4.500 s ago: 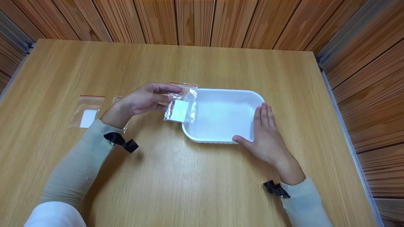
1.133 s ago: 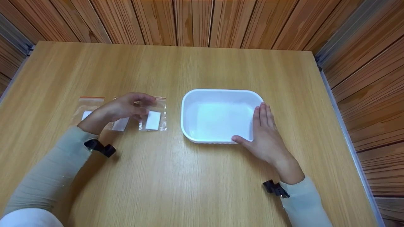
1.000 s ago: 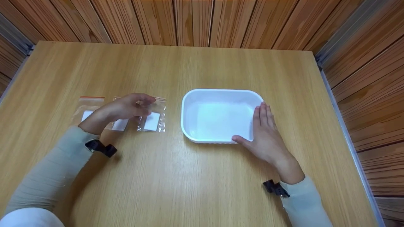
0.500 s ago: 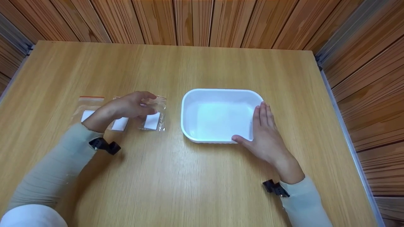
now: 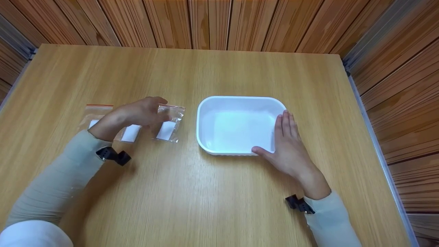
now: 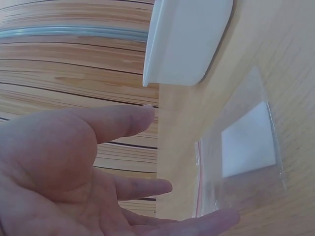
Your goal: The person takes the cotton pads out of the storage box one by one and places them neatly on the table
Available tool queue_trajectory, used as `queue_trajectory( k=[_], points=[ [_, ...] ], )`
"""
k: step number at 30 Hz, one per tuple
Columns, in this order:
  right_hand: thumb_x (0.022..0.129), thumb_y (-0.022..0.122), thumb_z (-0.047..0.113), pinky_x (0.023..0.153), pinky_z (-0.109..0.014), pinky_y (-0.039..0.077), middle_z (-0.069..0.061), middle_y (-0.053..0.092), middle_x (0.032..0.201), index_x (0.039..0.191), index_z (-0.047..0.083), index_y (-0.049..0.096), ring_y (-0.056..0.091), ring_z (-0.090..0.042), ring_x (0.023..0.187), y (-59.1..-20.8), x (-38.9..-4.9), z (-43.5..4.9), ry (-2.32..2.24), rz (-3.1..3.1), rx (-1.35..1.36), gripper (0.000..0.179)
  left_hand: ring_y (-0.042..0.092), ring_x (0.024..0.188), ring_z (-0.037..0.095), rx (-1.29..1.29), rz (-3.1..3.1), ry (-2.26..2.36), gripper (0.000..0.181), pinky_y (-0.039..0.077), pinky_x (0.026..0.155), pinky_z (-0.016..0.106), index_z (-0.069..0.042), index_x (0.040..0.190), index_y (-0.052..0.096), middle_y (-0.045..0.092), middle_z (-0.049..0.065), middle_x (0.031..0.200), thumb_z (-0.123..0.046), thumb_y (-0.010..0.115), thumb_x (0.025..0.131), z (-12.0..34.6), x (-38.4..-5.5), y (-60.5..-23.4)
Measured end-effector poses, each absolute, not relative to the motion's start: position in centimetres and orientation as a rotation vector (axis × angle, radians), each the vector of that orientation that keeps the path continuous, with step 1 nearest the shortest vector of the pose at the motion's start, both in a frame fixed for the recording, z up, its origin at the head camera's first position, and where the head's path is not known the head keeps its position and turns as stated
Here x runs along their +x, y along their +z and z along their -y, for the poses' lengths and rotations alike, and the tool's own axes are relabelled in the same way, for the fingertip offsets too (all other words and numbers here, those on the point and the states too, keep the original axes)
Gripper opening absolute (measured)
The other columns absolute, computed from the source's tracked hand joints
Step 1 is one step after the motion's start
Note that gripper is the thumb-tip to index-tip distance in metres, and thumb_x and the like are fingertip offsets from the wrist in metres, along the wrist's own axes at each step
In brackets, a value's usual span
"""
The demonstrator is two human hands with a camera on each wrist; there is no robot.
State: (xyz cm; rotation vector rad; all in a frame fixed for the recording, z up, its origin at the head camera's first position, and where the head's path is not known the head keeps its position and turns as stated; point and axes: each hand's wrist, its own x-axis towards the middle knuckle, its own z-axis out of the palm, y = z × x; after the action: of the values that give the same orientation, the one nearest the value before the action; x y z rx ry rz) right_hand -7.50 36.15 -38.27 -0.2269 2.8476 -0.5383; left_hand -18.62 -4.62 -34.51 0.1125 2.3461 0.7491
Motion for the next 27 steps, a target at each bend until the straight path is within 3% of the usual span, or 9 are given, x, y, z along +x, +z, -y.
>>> queue_trajectory(
  k=[11, 18, 23, 27],
  points=[
    [0.092, 0.065, 0.06, 0.119, -0.065, 0.004, -0.022, -0.024, 0.164, 0.156, -0.007, -0.01, -0.02, -0.041, 0.152, -37.9, -7.7, -36.1, -0.532, -2.832, -0.234, 0.12, 0.04, 0.142, 0.036, 0.182, -2.421, 0.866, 0.069, 0.042, 0.112, 0.048, -0.004, 0.156, 0.033, 0.028, 0.02, 0.162, -0.035, 0.062, 0.101, 4.9, -19.2, -33.0],
    [0.088, 0.064, 0.069, 0.12, -0.065, 0.007, -0.028, -0.017, 0.164, 0.156, -0.009, -0.009, -0.011, -0.046, 0.152, -36.7, -8.3, -35.7, -0.419, -2.815, -0.233, 0.127, 0.044, 0.139, 0.034, 0.198, -2.431, 0.824, 0.067, 0.046, 0.108, 0.046, -0.005, 0.155, 0.036, 0.034, 0.018, 0.16, -0.035, 0.063, 0.101, 4.9, -19.8, -32.1],
    [0.087, 0.064, 0.071, 0.12, -0.066, 0.005, -0.036, -0.001, 0.163, 0.158, -0.008, -0.004, 0.002, -0.052, 0.151, -35.4, -9.0, -35.4, -0.325, -2.823, -0.256, 0.126, 0.041, 0.142, 0.035, 0.216, -2.455, 0.783, 0.067, 0.043, 0.112, 0.047, -0.004, 0.155, 0.036, 0.036, 0.018, 0.16, -0.035, 0.062, 0.101, 4.6, -20.3, -31.0],
    [0.091, 0.064, 0.065, 0.119, -0.067, 0.01, -0.039, 0.021, 0.158, 0.159, -0.008, 0.012, 0.019, -0.057, 0.145, -33.4, -9.9, -35.3, -0.268, -2.894, -0.33, 0.112, 0.04, 0.143, 0.036, 0.241, -2.497, 0.705, 0.067, 0.04, 0.114, 0.047, -0.003, 0.156, 0.034, 0.033, 0.019, 0.161, -0.035, 0.06, 0.103, 4.5, -20.7, -29.6]
  ],
)
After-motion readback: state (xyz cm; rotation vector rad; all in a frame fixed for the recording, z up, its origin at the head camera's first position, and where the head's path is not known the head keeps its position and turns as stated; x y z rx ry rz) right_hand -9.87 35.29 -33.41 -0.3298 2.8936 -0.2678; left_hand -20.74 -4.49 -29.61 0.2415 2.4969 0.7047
